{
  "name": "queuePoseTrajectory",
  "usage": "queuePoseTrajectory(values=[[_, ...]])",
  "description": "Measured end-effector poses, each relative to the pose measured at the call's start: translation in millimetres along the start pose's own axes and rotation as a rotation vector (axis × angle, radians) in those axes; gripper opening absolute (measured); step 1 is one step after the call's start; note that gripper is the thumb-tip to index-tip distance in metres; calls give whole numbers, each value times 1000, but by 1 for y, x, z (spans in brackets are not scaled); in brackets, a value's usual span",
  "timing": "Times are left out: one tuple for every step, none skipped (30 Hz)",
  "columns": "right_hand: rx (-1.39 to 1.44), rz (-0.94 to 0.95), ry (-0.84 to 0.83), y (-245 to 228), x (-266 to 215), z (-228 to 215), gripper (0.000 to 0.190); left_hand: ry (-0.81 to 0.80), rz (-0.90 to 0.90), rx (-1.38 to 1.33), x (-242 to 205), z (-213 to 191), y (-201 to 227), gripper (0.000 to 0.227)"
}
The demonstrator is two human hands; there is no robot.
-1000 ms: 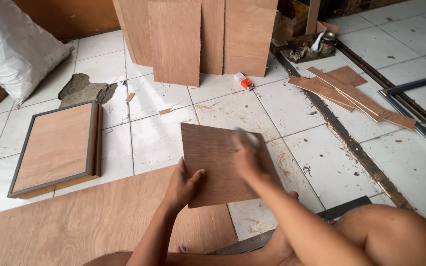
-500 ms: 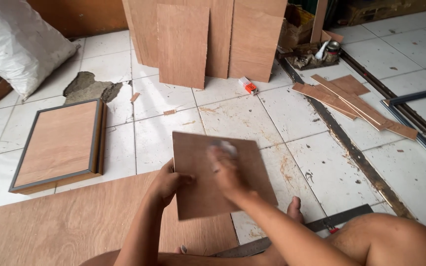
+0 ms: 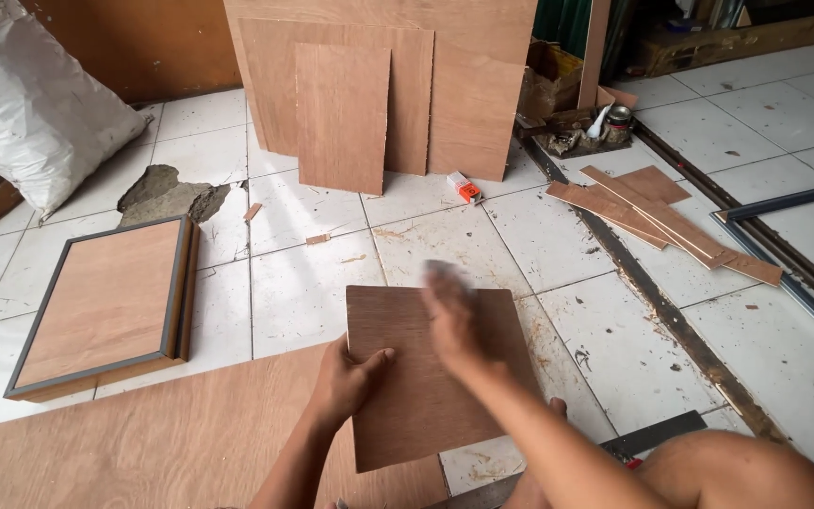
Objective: Sanding the edges of several small plywood boards using a piece of sandpaper to smooth them.
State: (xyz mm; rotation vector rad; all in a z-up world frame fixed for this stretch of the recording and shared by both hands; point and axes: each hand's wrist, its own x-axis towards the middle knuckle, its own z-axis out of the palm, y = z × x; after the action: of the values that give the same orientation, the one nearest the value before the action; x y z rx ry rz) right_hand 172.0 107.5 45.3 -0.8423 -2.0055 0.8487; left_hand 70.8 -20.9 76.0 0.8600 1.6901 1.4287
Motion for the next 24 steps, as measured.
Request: queuePoseTrajectory(values=[[2, -2, -1, 26, 3, -10, 48, 3, 1, 1, -3, 0, 4, 25], [-237, 20, -45, 53, 6, -21, 48, 8, 15, 34, -5, 1, 7, 23], [-476, 42, -89, 80, 9, -33, 60, 13, 29, 68, -7, 3, 11, 22], [-478, 42, -88, 50, 6, -40, 60, 12, 30, 66, -7, 4, 11, 22], [-525, -105, -10, 21, 3, -47, 52, 21, 33, 91, -6, 6, 11, 24], [-568, -251, 72, -8, 1, -55, 45, 28, 37, 119, -5, 8, 12, 25], [-569, -249, 76, -14, -1, -37, 45, 24, 39, 121, -2, 10, 7, 25], [-430, -369, 120, -20, -2, -18, 49, 13, 33, 113, 1, 11, 2, 31], [-289, -488, 164, -27, -4, 1, 53, 2, 28, 105, 3, 12, -3, 36], [-288, -481, 167, -23, 0, 1, 53, -3, 25, 111, 3, 13, -4, 36], [-223, -514, 115, -21, 3, 2, 50, 20, 30, 94, 2, 13, -4, 33], [-155, -550, 61, -19, 6, 3, 48, 47, 34, 77, 0, 12, -4, 30], [-150, -546, 63, -1, 9, -3, 48, 46, 31, 83, -4, 11, -1, 30], [-209, -428, 90, 19, 12, -11, 50, 55, 72, 115, -6, 13, 3, 29], [-266, -309, 116, 38, 16, -20, 52, 63, 114, 147, -9, 14, 6, 29], [-270, -314, 111, 51, 14, -31, 52, 67, 114, 140, -9, 15, 7, 29], [-323, -169, 82, 65, 12, -44, 47, 67, 111, 148, -9, 16, 8, 27], [-373, -21, 56, 78, 11, -55, 42, 66, 108, 159, -9, 16, 9, 25], [-376, -23, 55, 58, 10, -54, 42, 67, 108, 156, -9, 17, 9, 25], [-407, -75, 44, 39, 8, -53, 43, 73, 90, 160, -8, 17, 9, 27], [-438, -127, 33, 20, 7, -51, 45, 80, 72, 164, -8, 18, 8, 29], [-436, -124, 36, 3, 3, -36, 45, 77, 72, 167, -5, 17, 3, 29], [-338, -244, 31, -13, 0, -21, 51, 82, 82, 146, -3, 16, -2, 28], [-241, -361, 24, -30, -4, -7, 58, 85, 90, 123, -1, 16, -8, 27]])
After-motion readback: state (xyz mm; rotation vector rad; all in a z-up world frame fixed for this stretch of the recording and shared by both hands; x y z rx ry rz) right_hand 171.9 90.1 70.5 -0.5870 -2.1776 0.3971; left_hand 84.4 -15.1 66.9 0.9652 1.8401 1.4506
